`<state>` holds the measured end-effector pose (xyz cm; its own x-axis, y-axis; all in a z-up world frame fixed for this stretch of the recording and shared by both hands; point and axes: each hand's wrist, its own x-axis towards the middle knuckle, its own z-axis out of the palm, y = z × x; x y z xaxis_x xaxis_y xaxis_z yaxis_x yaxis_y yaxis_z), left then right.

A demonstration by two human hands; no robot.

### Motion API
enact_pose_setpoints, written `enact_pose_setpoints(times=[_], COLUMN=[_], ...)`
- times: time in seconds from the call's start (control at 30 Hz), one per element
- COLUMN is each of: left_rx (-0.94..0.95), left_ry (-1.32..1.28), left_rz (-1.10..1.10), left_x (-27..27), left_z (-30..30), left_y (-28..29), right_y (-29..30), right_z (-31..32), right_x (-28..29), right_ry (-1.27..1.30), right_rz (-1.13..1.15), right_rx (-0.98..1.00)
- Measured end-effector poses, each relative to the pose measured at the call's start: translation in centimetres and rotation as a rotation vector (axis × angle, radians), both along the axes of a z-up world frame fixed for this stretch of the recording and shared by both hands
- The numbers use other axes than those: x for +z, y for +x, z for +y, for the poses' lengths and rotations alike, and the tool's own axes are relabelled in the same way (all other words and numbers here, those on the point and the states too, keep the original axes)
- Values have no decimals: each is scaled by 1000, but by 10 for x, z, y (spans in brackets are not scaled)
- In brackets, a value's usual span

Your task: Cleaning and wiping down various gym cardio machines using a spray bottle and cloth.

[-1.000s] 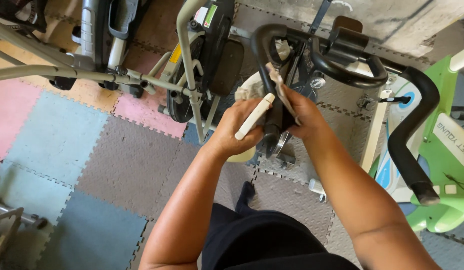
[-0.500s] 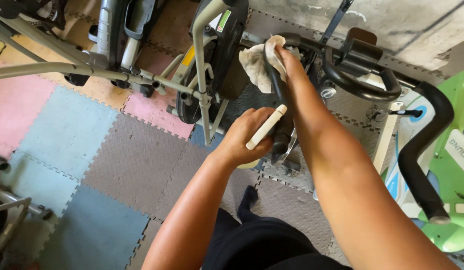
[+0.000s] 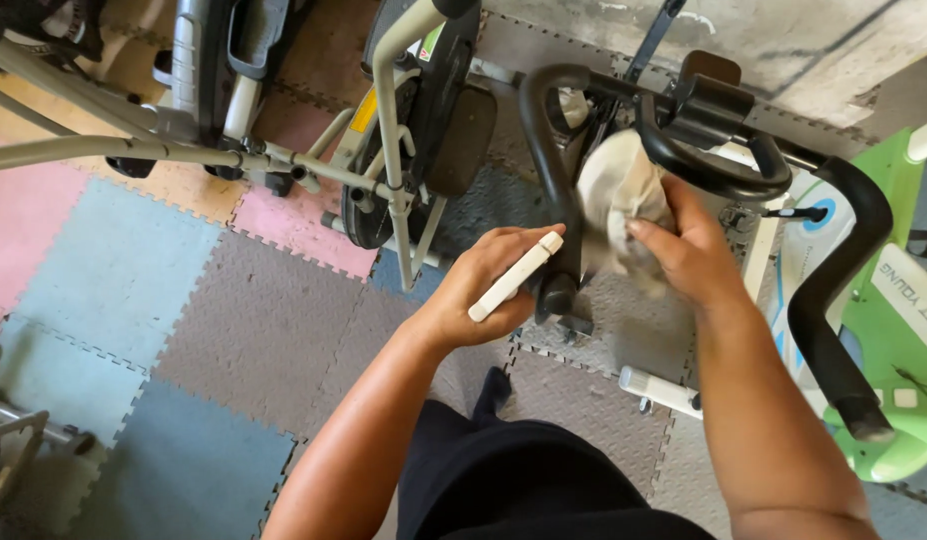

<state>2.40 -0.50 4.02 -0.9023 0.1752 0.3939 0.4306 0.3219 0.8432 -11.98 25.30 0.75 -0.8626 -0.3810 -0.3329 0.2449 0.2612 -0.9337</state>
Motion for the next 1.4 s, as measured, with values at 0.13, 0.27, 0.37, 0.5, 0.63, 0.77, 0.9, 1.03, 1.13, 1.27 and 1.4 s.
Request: enact_pose_setpoints(times=[0.13, 0.27, 0.37, 0.5, 0.63, 0.77, 0.9, 1.03, 1.13, 1.27, 1.4], left_rx=[-43, -22, -19, -26, -29, -84, -40, -138, -200, -291, -242], left_ry=[10, 40, 61, 79, 79, 191, 133, 187, 189, 146, 293], left_rz=[101, -16, -75, -103, -123, -165, -284, -251, -275, -195, -257], left_x=[-14, -16, -4, 4, 2, 1, 4, 9, 10, 4, -25], left_z=[-2, -2, -1, -3, -3, -1, -1, -12, -24, -48, -79], left_y=[-1, 1, 3, 4, 6, 5, 3, -2, -7, -24, -54], right_y=[-3, -29, -57, -98, -90, -60, -59, -81, -108, -126, -116], right_z=[-13, -49, -81, -114, -109, -76, -68, -110, -135, -162, -158], right_x=[16, 9, 9, -21, -25, -1, 0, -11, -34, -46, -43], right_ry=[-206, 47, 191, 355, 317, 299, -40, 263, 316, 383, 288], right_rz=[451, 524, 462, 618, 865, 675, 649, 681, 838, 799, 609], right_rx=[255, 664, 694, 618, 604, 767, 849, 790, 712, 487, 486])
